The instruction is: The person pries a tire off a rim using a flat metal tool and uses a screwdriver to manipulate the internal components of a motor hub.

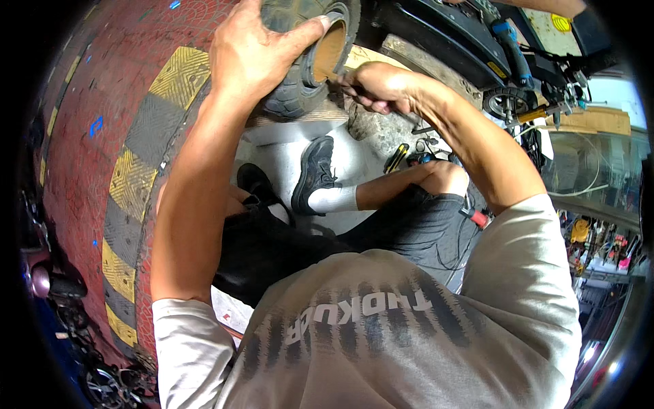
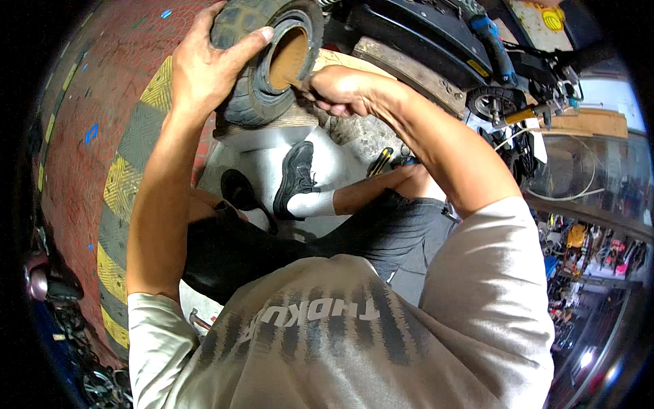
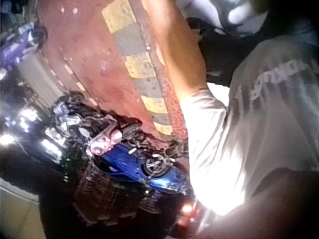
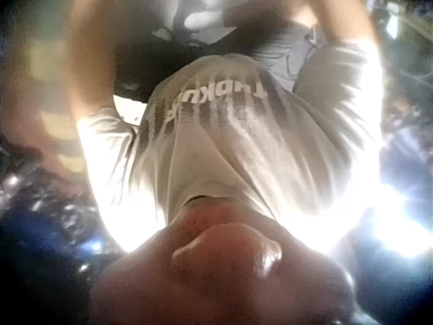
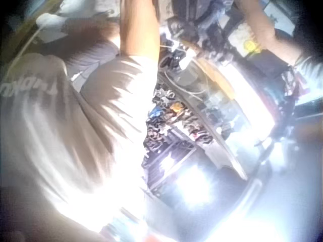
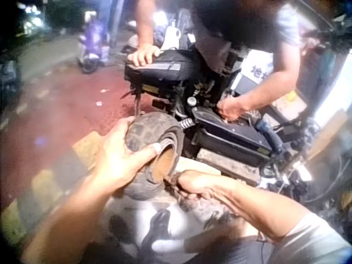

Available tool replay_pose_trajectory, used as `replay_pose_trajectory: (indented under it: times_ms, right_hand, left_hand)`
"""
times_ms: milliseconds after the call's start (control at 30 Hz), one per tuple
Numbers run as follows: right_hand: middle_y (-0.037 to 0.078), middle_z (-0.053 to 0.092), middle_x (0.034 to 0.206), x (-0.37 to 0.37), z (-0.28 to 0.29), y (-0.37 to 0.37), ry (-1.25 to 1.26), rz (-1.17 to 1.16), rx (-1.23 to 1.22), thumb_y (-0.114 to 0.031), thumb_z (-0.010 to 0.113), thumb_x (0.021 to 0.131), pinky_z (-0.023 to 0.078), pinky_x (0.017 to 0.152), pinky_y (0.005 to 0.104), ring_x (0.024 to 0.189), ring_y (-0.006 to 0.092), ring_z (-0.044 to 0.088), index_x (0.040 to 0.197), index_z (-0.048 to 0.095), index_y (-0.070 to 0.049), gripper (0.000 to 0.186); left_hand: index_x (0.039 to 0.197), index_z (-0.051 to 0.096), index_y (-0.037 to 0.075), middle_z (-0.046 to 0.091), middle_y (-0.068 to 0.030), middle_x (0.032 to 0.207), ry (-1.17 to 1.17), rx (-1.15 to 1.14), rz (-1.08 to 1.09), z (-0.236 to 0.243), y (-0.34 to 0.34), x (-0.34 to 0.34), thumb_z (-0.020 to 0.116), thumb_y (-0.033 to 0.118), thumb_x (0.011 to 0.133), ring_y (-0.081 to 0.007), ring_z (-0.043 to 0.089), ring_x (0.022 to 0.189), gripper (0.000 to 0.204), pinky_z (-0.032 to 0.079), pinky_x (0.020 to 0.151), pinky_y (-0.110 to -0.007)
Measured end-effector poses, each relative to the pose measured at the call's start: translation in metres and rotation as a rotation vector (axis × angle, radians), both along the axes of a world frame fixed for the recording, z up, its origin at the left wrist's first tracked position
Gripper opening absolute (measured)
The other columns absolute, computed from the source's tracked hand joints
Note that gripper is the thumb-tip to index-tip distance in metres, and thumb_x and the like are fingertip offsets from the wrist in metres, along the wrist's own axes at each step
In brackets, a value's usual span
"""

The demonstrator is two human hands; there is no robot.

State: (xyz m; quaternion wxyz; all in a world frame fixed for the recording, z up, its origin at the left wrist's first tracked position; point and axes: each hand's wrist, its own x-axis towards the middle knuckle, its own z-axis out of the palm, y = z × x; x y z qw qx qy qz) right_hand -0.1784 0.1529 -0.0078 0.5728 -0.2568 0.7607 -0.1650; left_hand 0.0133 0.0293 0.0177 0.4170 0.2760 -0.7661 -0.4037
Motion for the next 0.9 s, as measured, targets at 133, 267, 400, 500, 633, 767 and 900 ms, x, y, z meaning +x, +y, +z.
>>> replay_pose_trajectory:
  times_ms: [133,267,400,500,633,767,900]
  right_hand:
    - [0.017,0.07,0.08,0.004,0.0,0.023,0.712,0.44,-0.248,-0.037,0.051,0.11,0.054,0.071,0.0473,0.075,0.0357,0.068,0.097,0.073,-0.003,0.042]
    - [0.029,0.075,0.093,0.021,0.031,0.032,1.055,0.611,-0.358,-0.04,0.052,0.106,0.06,0.088,0.0542,0.094,0.0442,0.075,0.099,0.077,0.002,0.049]
    - [0.022,0.072,0.073,-0.003,0.026,0.021,1.309,0.652,-0.702,-0.032,0.056,0.105,0.06,0.069,0.0539,0.072,0.0425,0.074,0.091,0.068,-0.002,0.036]
    - [0.021,0.069,0.072,-0.021,0.006,-0.002,1.474,0.689,-0.822,-0.033,0.058,0.106,0.056,0.066,0.0518,0.072,0.0414,0.072,0.096,0.068,-0.005,0.032]
    - [0.021,0.073,0.072,-0.026,-0.004,-0.02,1.571,0.613,-0.901,-0.031,0.061,0.099,0.059,0.06,0.0489,0.066,0.0371,0.075,0.085,0.068,-0.005,0.03]
    - [0.022,0.075,0.076,-0.021,-0.01,-0.019,1.494,0.599,-0.811,-0.03,0.057,0.1,0.061,0.064,0.049,0.07,0.0371,0.077,0.085,0.069,-0.004,0.033]
    - [0.024,0.076,0.081,-0.018,-0.023,-0.025,1.424,0.52,-0.625,-0.036,0.055,0.105,0.063,0.076,0.0491,0.081,0.0404,0.078,0.094,0.077,-0.003,0.041]
  left_hand:
    - [0.138,0.06,-0.003,0.074,-0.024,0.121,-0.079,-0.147,0.086,-0.004,-0.002,-0.002,0.09,0.034,0.081,-0.0349,0.073,0.113,0.074,0.056,0.1,-0.044]
    - [0.138,0.06,-0.003,0.075,-0.022,0.121,0.017,-0.094,0.034,-0.012,-0.007,0.001,0.09,0.032,0.082,-0.0317,0.073,0.112,0.073,0.056,0.1,-0.043]
    - [0.139,0.06,-0.003,0.076,-0.0197,0.118,0.023,-0.078,0.002,-0.01,-0.005,-0.004,0.09,0.035,0.083,-0.0262,0.074,0.108,0.075,0.057,0.097,-0.039]
    - [0.143,0.06,-0.005,0.078,-0.0235,0.117,-0.058,-0.133,0.039,-0.016,-0.009,-0.006,0.09,0.047,0.083,-0.0272,0.078,0.107,0.085,0.059,0.095,-0.038]
    - [0.139,0.06,-0.003,0.077,-0.019,0.116,0.039,-0.033,-0.01,-0.016,-0.006,-0.004,0.09,0.035,0.082,-0.0258,0.074,0.107,0.074,0.057,0.096,-0.039]
    - [0.136,0.061,-0.003,0.076,-0.0158,0.116,0.083,-0.024,-0.045,-0.013,-0.007,-0.002,0.09,0.027,0.083,-0.0231,0.072,0.106,0.067,0.057,0.096,-0.038]
    - [0.136,0.06,-0.004,0.075,-0.0179,0.117,0.088,0.029,-0.06,-0.007,-0.001,-0.003,0.089,0.027,0.083,-0.0254,0.073,0.107,0.068,0.057,0.096,-0.039]
